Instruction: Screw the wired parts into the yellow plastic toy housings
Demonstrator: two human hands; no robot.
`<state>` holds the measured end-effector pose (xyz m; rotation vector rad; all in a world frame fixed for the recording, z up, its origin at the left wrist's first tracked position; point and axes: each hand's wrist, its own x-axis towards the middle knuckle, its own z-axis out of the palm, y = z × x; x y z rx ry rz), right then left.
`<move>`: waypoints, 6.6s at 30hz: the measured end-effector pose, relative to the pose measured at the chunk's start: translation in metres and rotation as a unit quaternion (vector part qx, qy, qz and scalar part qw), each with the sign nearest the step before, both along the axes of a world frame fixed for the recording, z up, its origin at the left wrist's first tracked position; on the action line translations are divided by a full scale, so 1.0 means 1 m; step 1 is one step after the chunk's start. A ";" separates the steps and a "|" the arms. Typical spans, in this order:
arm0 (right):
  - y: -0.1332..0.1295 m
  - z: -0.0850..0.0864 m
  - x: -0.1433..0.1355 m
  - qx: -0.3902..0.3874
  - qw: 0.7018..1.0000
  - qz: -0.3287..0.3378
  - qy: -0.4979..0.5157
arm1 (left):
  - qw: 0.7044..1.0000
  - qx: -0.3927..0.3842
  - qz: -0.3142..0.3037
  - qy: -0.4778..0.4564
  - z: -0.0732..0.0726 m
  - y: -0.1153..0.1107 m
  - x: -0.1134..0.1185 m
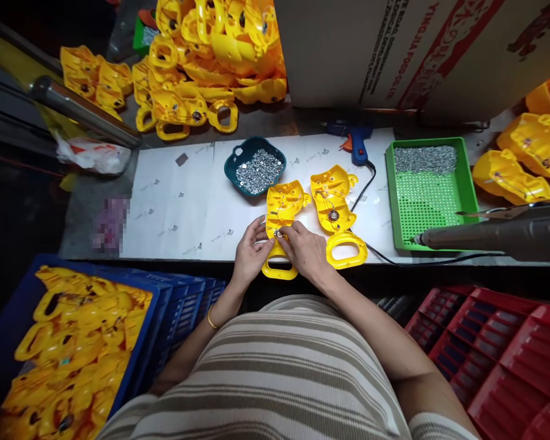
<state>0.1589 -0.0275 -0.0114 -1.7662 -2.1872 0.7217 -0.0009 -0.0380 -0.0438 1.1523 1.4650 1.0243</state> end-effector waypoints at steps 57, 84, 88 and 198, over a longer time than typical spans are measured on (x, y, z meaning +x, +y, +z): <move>0.033 0.011 0.018 -0.041 0.973 0.125 -0.188 | 0.991 -0.097 -0.086 0.030 -0.001 0.032 0.012; 0.028 0.005 0.014 -0.006 0.990 0.034 -0.139 | 0.982 0.005 -0.054 0.179 -0.003 0.037 0.021; 0.029 0.004 0.014 -0.006 0.989 0.046 -0.141 | 0.992 -0.023 -0.073 0.104 -0.007 0.032 0.017; 0.005 0.021 0.061 -0.028 0.994 -0.031 -0.097 | 0.982 0.021 -0.065 0.175 -0.002 0.028 0.024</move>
